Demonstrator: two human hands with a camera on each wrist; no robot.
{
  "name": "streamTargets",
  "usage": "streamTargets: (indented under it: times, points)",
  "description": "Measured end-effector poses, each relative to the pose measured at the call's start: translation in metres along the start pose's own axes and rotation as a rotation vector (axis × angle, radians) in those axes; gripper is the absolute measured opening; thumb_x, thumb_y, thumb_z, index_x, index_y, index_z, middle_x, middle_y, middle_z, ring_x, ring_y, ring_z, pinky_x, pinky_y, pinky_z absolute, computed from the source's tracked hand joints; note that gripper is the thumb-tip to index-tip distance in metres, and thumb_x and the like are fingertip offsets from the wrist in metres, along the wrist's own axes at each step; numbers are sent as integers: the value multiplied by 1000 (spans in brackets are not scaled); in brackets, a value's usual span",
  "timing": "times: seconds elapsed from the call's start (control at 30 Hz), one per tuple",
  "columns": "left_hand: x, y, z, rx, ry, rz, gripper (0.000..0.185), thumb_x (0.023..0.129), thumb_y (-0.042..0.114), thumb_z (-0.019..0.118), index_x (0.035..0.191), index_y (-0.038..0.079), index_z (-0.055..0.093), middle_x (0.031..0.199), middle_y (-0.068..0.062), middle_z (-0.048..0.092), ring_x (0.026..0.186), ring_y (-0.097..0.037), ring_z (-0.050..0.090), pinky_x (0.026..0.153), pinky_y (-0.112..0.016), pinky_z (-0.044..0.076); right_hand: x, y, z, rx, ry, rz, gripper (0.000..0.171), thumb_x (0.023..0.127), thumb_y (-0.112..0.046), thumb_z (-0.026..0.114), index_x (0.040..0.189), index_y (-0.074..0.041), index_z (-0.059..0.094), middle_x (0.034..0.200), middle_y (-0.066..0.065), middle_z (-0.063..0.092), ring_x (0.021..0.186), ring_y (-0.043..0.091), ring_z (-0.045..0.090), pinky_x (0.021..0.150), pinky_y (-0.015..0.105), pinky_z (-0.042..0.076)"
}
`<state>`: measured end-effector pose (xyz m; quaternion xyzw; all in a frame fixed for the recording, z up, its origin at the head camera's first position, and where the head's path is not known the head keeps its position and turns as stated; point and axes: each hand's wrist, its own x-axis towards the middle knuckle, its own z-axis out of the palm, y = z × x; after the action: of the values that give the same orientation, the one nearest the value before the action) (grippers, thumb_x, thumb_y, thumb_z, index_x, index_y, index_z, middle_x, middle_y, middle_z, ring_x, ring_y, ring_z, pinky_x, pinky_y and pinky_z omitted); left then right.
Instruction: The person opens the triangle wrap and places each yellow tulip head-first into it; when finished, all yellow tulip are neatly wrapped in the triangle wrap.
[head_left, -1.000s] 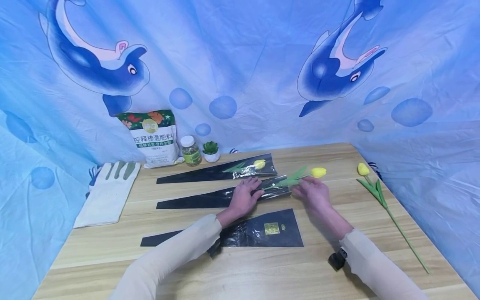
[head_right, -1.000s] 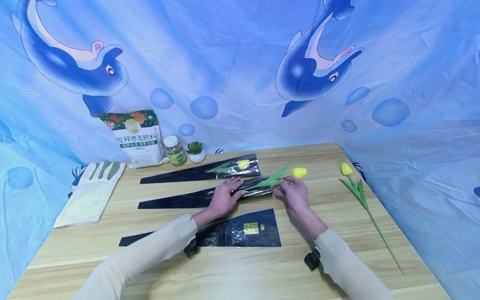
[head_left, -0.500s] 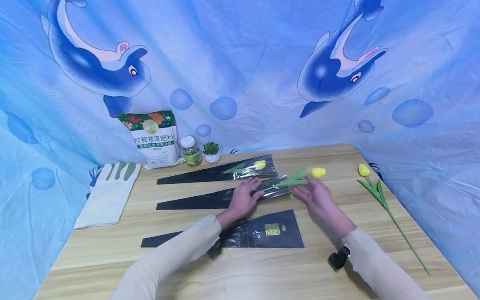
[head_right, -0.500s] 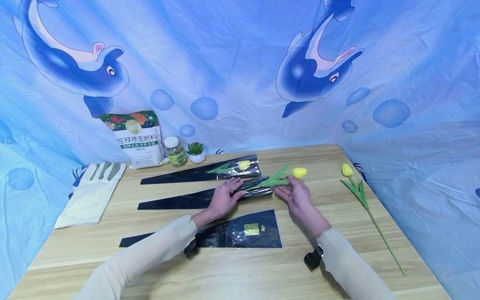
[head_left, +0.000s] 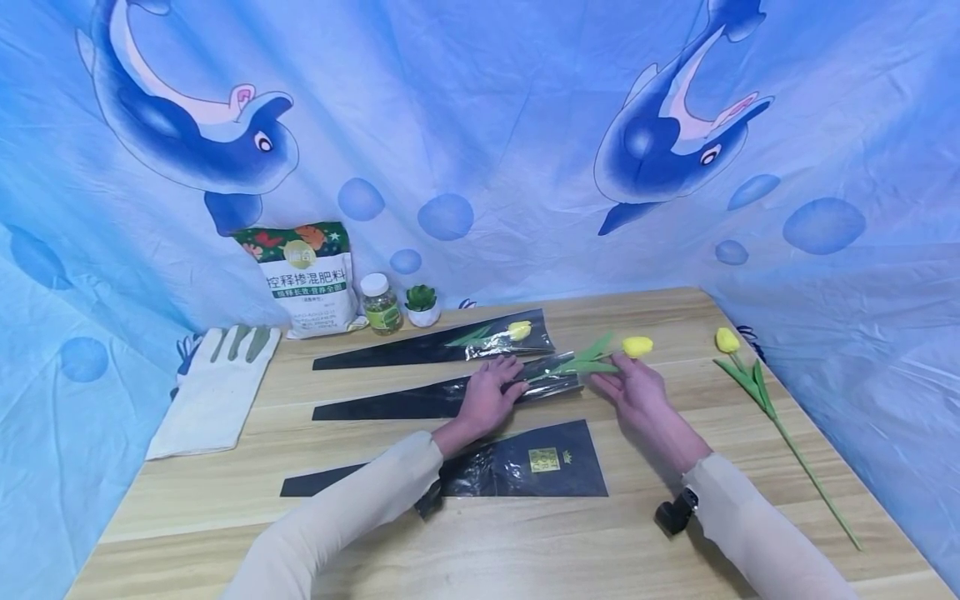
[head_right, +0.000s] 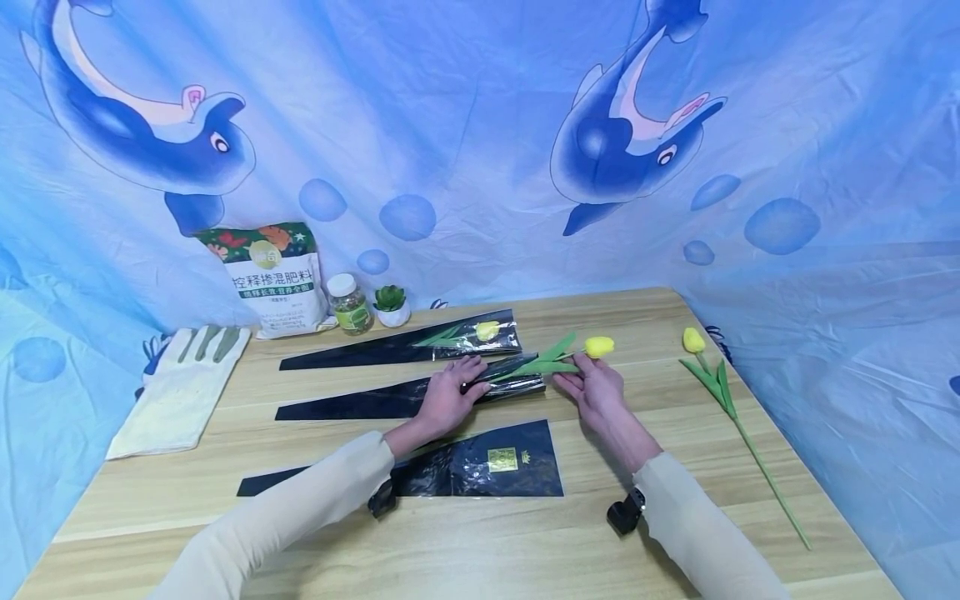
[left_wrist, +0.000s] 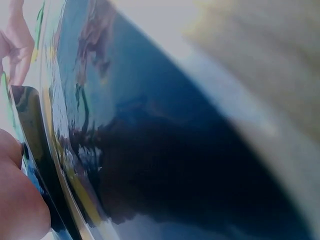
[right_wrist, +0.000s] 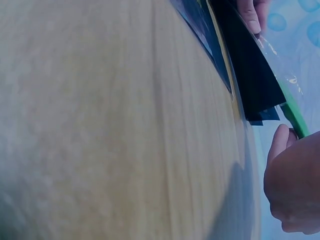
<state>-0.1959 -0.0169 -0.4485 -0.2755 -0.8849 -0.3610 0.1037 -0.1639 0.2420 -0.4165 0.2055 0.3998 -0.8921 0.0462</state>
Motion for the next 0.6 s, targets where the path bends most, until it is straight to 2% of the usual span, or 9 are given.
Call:
streamTargets:
  times: [0.2, 0.4, 0.53, 0.6]
  points:
    - [0, 1, 2, 8, 34, 28, 40, 92, 17, 71, 125, -6, 66, 131, -24, 60, 126, -45, 52, 111, -58, 33, -1, 5, 6, -23, 4, 10, 28, 102, -15, 59, 129, -9, 53, 107, 11, 72, 107, 24, 69, 102, 36, 48]
    - [3, 5, 0, 10, -7, -17, 40, 94, 21, 70, 128, -1, 66, 135, -19, 59, 131, -40, 50, 113, -55, 31, 1, 12, 10, -55, 8, 6, 28, 102, -13, 58, 128, -7, 50, 106, 8, 70, 103, 20, 69, 99, 31, 50]
    - [4, 5, 0, 12, -13, -24, 41, 94, 22, 70, 128, -1, 65, 136, -19, 58, 131, -38, 49, 113, -54, 31, 4, 13, 7, -75, -9, -4, 36, 102, -10, 57, 136, -6, 44, 118, 9, 63, 107, 20, 66, 99, 32, 50]
    - [3, 5, 0, 12, -12, -25, 41, 94, 22, 70, 128, 0, 65, 136, -18, 58, 132, -38, 49, 113, -54, 31, 4, 12, 5, -86, -20, -15, 46, 103, -10, 56, 145, -8, 36, 123, 10, 60, 109, 22, 65, 99, 34, 50]
